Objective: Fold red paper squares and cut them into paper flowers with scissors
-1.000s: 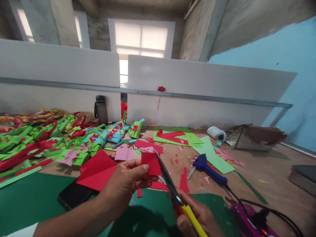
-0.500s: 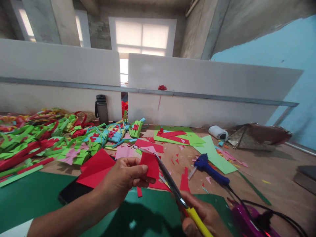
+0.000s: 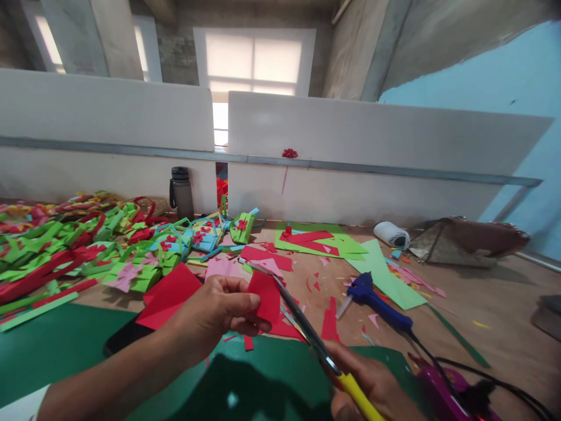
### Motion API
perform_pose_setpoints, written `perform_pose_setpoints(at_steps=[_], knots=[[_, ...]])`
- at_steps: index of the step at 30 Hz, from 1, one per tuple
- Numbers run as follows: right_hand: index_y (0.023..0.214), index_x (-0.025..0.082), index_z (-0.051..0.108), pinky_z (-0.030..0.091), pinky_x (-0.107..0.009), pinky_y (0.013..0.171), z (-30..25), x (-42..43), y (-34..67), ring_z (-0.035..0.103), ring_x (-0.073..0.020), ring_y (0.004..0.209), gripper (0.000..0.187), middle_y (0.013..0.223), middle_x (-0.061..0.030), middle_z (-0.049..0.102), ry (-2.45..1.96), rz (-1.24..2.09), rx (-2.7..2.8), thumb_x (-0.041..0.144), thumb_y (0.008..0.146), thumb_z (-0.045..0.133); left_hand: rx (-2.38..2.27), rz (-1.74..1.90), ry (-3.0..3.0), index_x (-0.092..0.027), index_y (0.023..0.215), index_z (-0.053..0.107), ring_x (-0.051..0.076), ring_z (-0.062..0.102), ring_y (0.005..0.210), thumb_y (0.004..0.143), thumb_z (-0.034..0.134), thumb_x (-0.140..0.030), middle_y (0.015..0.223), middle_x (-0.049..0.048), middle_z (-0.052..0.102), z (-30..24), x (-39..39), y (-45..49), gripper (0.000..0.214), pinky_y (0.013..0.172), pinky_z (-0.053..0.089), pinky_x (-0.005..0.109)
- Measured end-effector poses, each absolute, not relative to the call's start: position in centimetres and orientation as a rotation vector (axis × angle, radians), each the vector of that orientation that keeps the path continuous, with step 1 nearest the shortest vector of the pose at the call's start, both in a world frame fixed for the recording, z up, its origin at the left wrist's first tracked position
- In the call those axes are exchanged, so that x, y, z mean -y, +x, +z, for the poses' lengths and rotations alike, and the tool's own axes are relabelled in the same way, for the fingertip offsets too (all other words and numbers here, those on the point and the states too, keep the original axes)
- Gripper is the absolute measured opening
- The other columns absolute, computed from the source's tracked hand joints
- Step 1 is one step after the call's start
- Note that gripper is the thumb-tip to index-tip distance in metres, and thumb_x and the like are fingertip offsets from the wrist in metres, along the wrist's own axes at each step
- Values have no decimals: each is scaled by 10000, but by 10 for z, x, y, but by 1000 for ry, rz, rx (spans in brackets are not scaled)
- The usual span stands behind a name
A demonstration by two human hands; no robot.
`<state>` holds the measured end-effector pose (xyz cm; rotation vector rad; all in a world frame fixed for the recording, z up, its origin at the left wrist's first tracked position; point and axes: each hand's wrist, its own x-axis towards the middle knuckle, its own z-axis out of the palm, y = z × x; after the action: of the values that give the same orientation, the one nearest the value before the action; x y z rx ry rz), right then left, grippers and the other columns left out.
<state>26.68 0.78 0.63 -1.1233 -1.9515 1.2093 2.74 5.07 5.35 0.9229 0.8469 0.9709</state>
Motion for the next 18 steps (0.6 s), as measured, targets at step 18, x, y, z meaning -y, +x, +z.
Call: perform_pose_setpoints(at_steps=[18], knots=[[864,196,658,347,-211,426,-33,-19,269,405,-121,500,473,619,8,474,-1086,1079,1765,638,711,585,-920,906,981,-144,549,573,172,675,551,588,753,-211,526,12,621,65,-51,22,196,537,470,217]])
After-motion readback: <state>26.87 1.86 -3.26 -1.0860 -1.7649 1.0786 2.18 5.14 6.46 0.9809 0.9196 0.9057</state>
